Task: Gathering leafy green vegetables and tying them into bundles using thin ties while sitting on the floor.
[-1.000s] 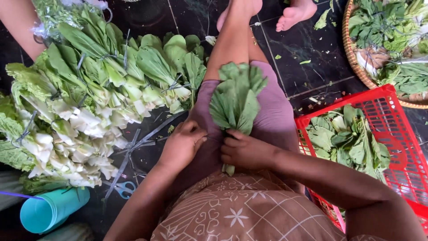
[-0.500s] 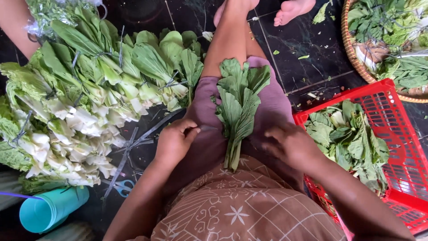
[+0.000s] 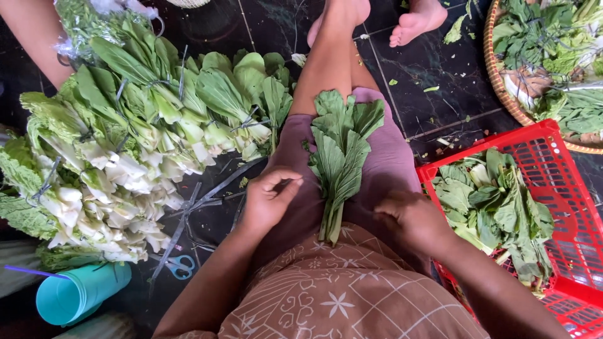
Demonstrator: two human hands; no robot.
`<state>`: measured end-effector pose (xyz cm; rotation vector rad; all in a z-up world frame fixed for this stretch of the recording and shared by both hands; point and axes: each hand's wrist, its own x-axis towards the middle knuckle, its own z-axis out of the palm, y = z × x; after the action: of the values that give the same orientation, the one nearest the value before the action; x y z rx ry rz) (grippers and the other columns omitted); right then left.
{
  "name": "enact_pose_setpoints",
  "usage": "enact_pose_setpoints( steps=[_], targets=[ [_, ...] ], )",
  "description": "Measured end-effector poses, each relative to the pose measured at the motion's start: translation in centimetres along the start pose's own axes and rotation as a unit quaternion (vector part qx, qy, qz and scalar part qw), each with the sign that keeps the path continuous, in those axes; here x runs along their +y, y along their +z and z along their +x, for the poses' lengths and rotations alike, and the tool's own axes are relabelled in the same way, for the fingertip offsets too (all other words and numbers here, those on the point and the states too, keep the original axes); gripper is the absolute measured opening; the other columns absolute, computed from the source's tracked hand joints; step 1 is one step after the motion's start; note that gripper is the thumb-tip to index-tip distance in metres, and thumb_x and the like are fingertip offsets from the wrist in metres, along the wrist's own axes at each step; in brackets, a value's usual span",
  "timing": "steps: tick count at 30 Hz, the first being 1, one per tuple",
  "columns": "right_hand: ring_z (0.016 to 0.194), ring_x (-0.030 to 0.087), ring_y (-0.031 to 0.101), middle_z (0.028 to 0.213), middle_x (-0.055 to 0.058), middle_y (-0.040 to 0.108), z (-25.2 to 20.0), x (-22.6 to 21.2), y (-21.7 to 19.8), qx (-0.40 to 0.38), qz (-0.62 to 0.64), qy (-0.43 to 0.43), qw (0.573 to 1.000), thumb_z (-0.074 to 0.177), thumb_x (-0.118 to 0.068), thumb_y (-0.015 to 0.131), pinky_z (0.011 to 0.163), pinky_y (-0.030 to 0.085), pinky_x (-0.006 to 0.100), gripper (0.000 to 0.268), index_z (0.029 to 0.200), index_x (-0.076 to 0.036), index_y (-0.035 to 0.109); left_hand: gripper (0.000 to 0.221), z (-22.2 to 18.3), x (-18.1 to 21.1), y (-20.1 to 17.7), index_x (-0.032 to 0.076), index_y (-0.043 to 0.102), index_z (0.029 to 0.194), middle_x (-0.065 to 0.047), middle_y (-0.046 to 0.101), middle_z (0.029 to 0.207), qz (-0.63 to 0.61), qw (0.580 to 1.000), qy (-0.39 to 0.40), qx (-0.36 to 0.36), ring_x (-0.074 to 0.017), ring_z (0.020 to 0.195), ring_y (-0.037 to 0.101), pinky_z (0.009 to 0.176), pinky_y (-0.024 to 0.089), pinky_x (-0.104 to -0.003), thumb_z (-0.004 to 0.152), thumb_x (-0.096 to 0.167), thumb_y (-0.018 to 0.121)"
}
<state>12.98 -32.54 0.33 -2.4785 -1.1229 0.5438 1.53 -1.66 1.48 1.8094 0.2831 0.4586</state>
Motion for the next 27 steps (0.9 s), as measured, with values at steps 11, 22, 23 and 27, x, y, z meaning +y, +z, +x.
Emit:
enact_pose_setpoints(
  steps=[11, 22, 23, 27],
  targets=[
    [0.082, 0.031, 0.073, 0.081, 0.006, 0.071, 5.6, -6.9, -5.8, 0.160, 0.104, -0.114, 0.975, 0.087, -0.020, 0.076, 0.069, 0.059, 0.043, 0.007, 0.094, -0.017, 0.076, 0.006, 2.5, -1.9, 7.2, 0.001, 0.057, 0.105, -0.013, 0.073, 0.077, -0.211, 0.968, -0.075, -0.115, -0.0153, 0.063, 0.067, 0.062, 0.058, -0.028, 0.101, 0.001, 0.061],
    [0.066, 0.017, 0.068, 0.080, 0.013, 0.075, 9.7, -4.4, -1.8, 0.132, 0.425, 0.023, 0.895, 0.083, 0.001, 0.078, 0.064, 0.055, 0.031, 0.034, 0.116, -0.002, 0.072, 0.013, 1.6, -4.6, 9.1, -0.003, 0.068, 0.108, -0.016, 0.075, 0.078, -0.164, 0.959, -0.176, -0.147, -0.0115, 0.060, 0.064, 0.056, 0.058, -0.023, 0.100, 0.007, 0.066],
    [0.066, 0.017, 0.069, 0.081, 0.014, 0.074, 10.0, -4.1, -1.3, 0.130, 0.448, 0.027, 0.884, 0.084, 0.003, 0.076, 0.064, 0.055, 0.031, 0.032, 0.116, 0.000, 0.071, 0.012, 1.5, -4.9, 9.2, -0.003, 0.069, 0.106, -0.015, 0.076, 0.078, -0.167, 0.959, -0.173, -0.148, -0.0132, 0.061, 0.065, 0.058, 0.059, -0.026, 0.099, 0.007, 0.066],
    [0.068, 0.015, 0.069, 0.083, 0.012, 0.073, 11.1, -2.9, 0.3, 0.137, 0.491, 0.033, 0.860, 0.084, 0.003, 0.077, 0.063, 0.055, 0.027, 0.030, 0.114, 0.000, 0.072, 0.009, 1.4, -4.3, 8.7, 0.000, 0.076, 0.099, -0.013, 0.076, 0.077, -0.183, 0.957, -0.152, -0.169, -0.0120, 0.064, 0.064, 0.060, 0.059, -0.028, 0.095, 0.007, 0.072]
  ],
)
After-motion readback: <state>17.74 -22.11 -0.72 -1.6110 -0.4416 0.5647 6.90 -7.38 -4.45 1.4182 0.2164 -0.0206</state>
